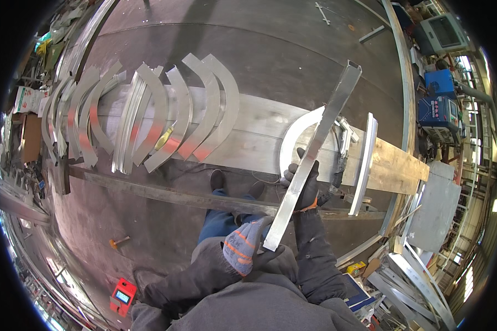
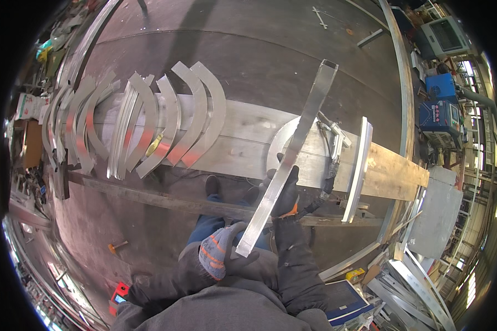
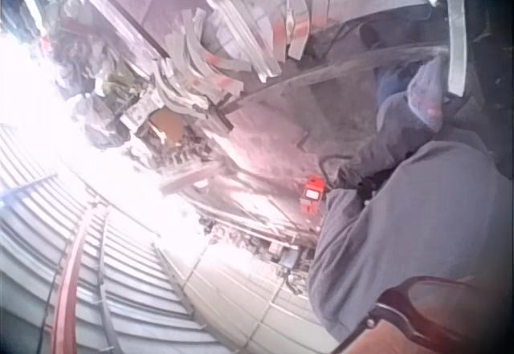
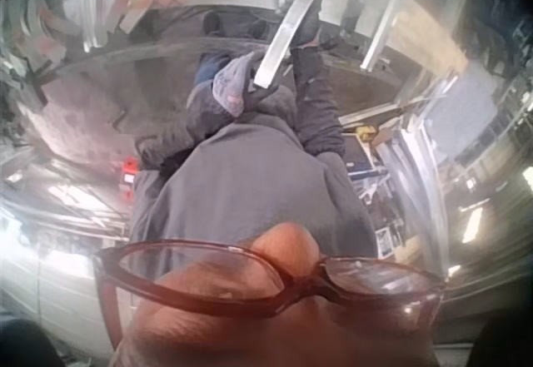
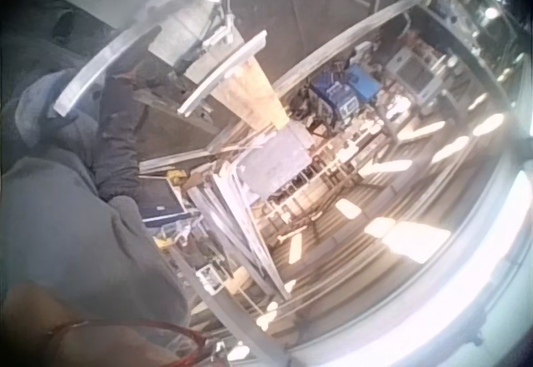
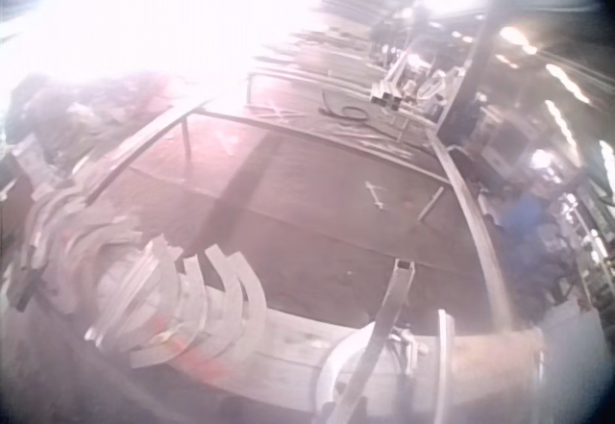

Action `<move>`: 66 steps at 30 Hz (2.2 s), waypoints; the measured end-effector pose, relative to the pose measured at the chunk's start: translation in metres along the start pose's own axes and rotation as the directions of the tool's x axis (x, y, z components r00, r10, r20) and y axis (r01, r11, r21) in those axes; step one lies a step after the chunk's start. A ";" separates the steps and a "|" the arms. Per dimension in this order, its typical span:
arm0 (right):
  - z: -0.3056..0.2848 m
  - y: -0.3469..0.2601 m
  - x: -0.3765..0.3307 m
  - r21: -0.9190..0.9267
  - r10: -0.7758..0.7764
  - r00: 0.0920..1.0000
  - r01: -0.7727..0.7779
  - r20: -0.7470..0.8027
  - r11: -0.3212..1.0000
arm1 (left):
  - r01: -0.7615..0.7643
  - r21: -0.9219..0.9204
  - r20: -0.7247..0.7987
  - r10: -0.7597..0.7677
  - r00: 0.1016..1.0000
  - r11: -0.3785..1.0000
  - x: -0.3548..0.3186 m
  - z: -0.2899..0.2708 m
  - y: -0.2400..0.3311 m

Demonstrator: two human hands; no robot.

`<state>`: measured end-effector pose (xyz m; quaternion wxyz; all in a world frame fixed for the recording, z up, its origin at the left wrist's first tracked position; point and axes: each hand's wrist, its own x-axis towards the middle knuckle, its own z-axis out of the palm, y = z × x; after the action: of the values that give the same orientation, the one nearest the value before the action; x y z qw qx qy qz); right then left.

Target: The person welds curved metal pieces on a workbench using a handheld welding torch. They position each piece, weld along the seam, then inspect and set the piece aside before repeating the process with additional pieces.

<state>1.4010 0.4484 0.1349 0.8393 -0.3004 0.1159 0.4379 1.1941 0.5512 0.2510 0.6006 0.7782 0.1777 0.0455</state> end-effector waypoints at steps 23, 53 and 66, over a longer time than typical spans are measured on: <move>0.014 -0.008 0.012 0.025 0.026 0.992 -0.023 -0.124 0.999 | -0.044 0.035 -0.018 0.045 0.999 0.998 0.010 0.006 0.001; -0.118 -0.004 0.109 -0.896 -0.490 0.796 -0.440 -0.356 -0.064 | 0.418 0.745 -0.416 -0.128 0.900 0.519 0.136 -0.040 -0.275; 0.230 -0.055 -0.087 -0.387 -0.382 0.447 0.894 0.809 0.227 | 0.560 0.567 -0.369 -0.422 0.828 0.604 0.179 -0.048 -0.269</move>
<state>1.3783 0.5062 0.3786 0.7038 -0.5125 -0.4838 0.0888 1.2874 0.7123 -0.0174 0.2576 0.8488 0.4483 -0.1101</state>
